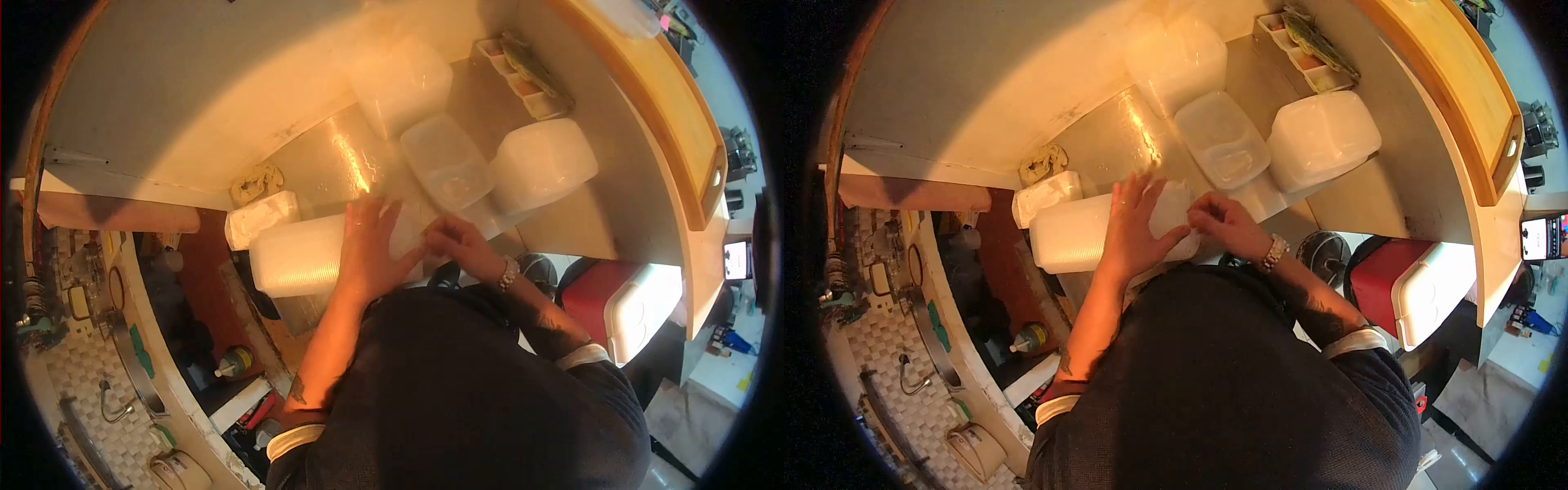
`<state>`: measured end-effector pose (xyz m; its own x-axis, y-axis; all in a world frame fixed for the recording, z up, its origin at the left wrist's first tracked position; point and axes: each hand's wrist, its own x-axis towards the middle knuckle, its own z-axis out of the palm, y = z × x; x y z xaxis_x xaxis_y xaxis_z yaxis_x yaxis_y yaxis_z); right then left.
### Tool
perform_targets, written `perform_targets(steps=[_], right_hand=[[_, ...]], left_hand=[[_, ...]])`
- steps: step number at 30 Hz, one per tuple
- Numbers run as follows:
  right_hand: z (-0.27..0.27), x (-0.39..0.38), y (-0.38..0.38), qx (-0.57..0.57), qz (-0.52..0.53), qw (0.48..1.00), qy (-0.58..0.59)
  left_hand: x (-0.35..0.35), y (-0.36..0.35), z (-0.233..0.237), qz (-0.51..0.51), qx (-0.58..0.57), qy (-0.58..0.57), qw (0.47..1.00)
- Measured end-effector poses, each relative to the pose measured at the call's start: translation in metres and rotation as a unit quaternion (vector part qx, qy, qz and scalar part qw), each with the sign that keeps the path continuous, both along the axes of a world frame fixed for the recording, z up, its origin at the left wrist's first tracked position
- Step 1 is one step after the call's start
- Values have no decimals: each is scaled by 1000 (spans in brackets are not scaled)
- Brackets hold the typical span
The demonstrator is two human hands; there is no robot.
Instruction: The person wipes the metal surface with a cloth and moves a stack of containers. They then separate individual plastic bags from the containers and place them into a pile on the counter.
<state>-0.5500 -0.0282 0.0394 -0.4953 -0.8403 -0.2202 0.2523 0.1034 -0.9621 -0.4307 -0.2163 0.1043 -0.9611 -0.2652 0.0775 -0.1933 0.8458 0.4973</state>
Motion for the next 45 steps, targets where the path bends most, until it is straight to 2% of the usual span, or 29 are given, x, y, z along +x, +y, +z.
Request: perform_targets(steps=[1,2,5,8,11,14,20,23,38,45], right_hand=[[4,10,-4,-38,6,996,-78],[7,16,-8,-21,-1,996,-90],[13,18,-17,37,-22,995,-88],[16,18,-21,57,-14,998,-31],[12,14,-25,54,4,996,-77],[6,11,-25,7,-3,985,-173],[-4,13,-25,-20,-11,971,-238],[-11,6,-24,-11,9,983,-181],[-18,22,-37,-5,-80,995,-65],[-18,26,-39,-14,-85,990,-109]], left_hand=[[3,-2,3,-4,-17,-16,1000],[5,-4,5,-7,-34,-33,999],[10,-10,2,-26,-35,-39,998],[9,-15,-4,-43,-26,-24,998],[10,-16,-6,-48,-32,-12,998],[12,-17,-4,-45,-26,2,999],[13,-17,-11,-35,-33,4,999],[13,-17,-14,-34,-31,2,999],[13,-19,-12,-38,15,23,999],[13,-18,-15,-12,29,34,999]])
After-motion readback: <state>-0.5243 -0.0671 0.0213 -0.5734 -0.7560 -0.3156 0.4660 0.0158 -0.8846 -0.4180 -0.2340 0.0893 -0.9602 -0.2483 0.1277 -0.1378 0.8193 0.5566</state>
